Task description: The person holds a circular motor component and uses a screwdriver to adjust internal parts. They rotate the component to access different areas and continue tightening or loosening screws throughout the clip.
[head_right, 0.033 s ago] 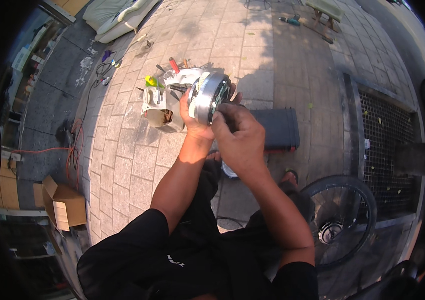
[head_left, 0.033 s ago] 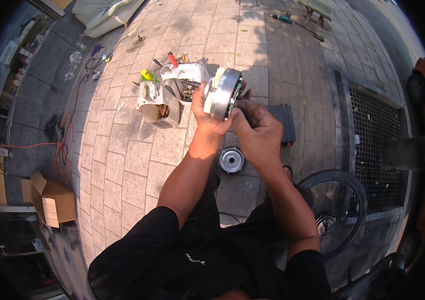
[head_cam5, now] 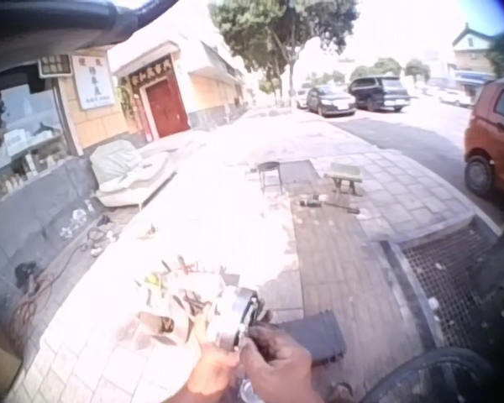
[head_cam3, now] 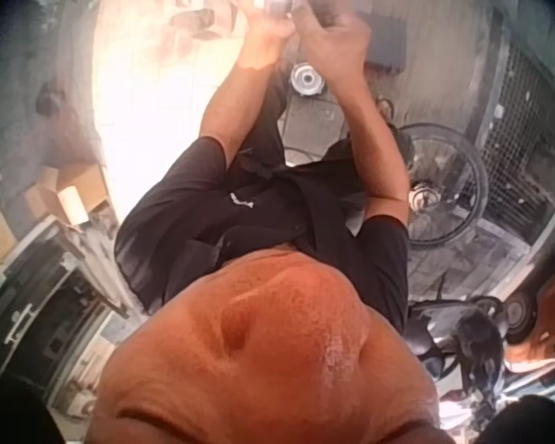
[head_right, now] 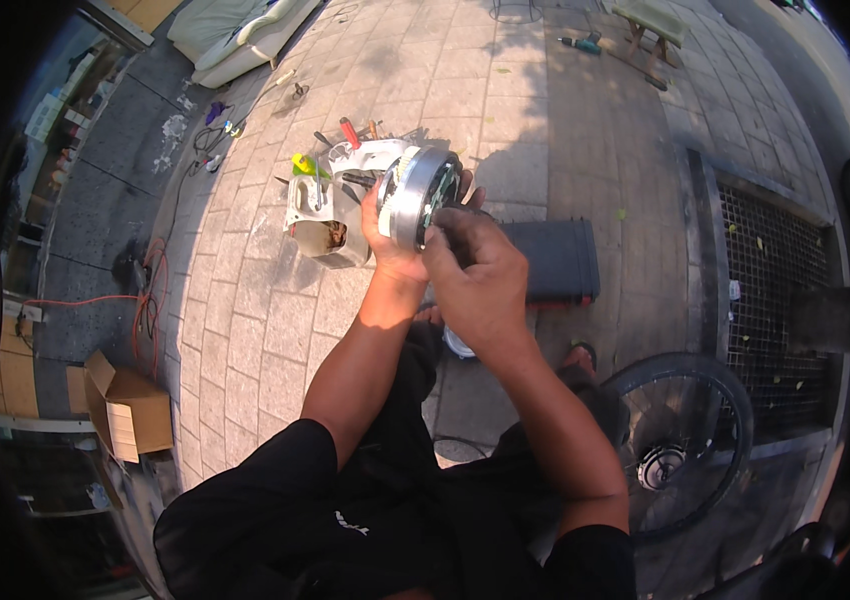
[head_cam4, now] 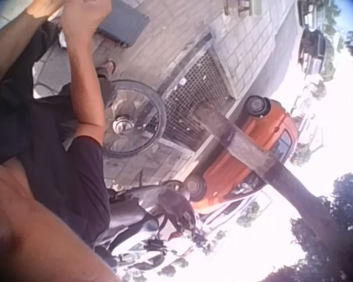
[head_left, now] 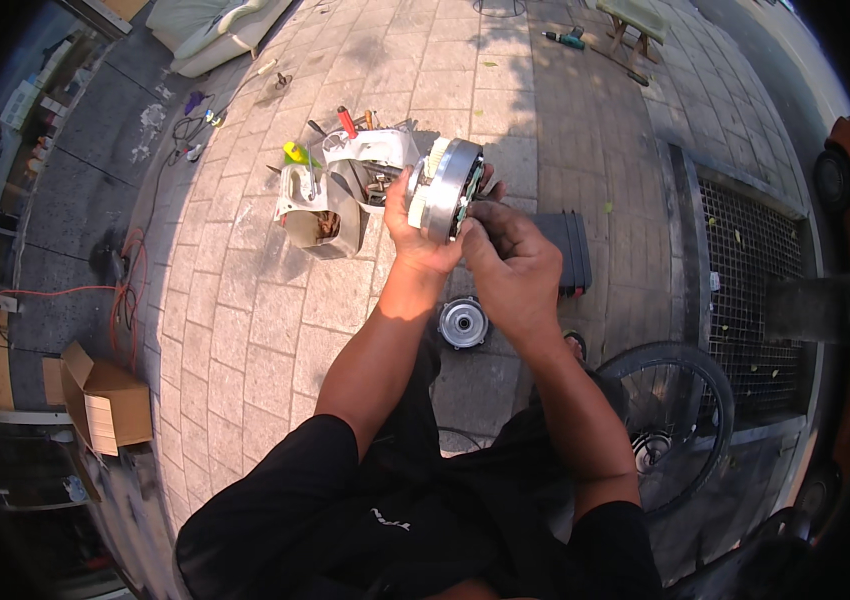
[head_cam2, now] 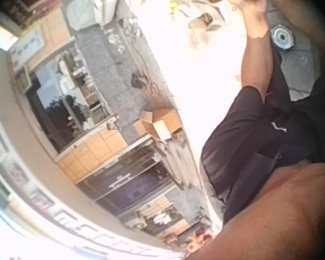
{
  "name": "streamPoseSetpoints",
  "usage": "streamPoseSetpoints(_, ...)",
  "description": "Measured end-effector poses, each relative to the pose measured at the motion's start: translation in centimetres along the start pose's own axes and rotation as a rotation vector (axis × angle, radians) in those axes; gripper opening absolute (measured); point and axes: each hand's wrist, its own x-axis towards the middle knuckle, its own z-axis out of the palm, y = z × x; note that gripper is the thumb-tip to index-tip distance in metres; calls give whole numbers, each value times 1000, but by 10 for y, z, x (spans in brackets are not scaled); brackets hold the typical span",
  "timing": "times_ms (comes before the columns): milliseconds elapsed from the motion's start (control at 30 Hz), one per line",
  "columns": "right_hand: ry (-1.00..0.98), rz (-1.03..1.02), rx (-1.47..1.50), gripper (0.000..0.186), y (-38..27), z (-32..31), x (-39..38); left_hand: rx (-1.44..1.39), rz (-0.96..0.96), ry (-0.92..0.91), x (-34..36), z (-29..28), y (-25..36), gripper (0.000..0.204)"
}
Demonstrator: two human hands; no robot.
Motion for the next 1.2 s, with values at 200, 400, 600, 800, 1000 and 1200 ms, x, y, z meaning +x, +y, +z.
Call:
streamPoseSetpoints(200, 0, -160, -30, 29, 22, 6, 2, -25, 11, 91, 0, 0, 1, 68)
streamPoseSetpoints(400, -38, -126, -15, 35, 22, 8, 0, -5, 43, 134, -1, 2, 2, 67)
streamPoseSetpoints(600, -34, -80, 70, 33, 23, 12, 1, -8, 37, 136, 2, -1, 4, 66)
streamPoseSetpoints(800, -38, -56, 82, 33, 25, 12, 2, -7, 40, 144, 1, 2, 5, 64)
streamPoseSetpoints(1000, -33, -82, 60, 33, 27, 12, 3, 27, 52, 149, 2, 0, 2, 63)
streamPoseSetpoints(1200, -38, -162, 34, 35, 29, 12, 3, 10, 16, 179, 0, 7, 2, 63)
